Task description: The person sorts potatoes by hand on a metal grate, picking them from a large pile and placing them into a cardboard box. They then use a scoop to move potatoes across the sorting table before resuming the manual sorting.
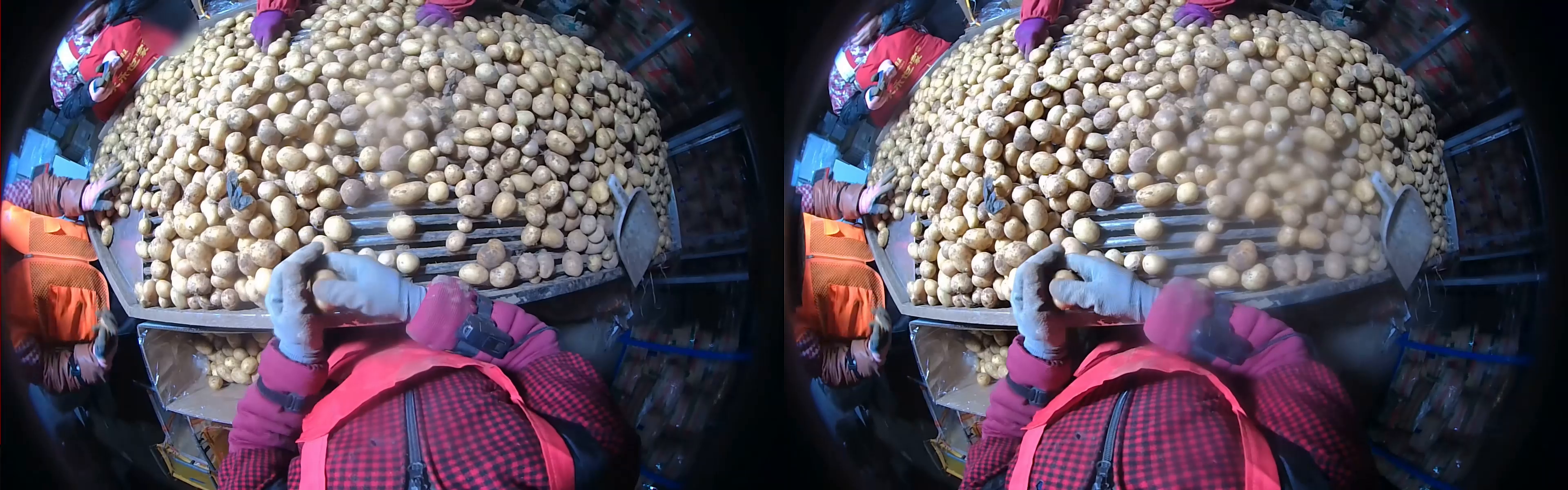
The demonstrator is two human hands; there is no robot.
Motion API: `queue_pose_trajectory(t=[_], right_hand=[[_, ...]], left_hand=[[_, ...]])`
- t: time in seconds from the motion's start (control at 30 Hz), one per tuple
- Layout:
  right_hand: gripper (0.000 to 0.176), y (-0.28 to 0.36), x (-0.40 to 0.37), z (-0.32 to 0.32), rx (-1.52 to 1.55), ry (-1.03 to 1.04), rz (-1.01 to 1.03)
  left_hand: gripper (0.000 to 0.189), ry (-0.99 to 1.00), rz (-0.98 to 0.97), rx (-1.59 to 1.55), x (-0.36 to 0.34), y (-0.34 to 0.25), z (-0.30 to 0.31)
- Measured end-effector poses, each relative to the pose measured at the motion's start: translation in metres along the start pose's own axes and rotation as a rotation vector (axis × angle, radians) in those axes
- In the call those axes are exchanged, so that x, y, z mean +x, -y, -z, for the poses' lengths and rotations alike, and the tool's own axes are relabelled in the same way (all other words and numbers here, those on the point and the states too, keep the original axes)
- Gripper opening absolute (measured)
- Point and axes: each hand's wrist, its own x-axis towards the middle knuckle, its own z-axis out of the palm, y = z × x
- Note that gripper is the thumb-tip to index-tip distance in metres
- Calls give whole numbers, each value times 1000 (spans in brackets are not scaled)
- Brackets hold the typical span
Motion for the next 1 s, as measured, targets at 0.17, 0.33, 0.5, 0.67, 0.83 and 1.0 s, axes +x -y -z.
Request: queue_pose_trajectory(t=[0.17,0.33,0.5,0.67,0.83,1.0], right_hand=[[46,35,11,22,25,-329,171],[69,46,34,68,-430,-535,472],[60,47,25,163,-647,-892,443],[59,25,23,214,-1408,-1179,417],[56,32,49,182,-1581,-1239,401],[55,15,56,120,-1586,-859,375]], left_hand=[[39,-62,-153,64,-20,7,31],[52,389,-402,774,-59,-16,60],[52,238,-558,943,-49,-21,54],[54,211,-636,1041,-6,-5,36],[48,314,-583,1211,14,15,24],[46,332,-586,1207,16,16,21]])
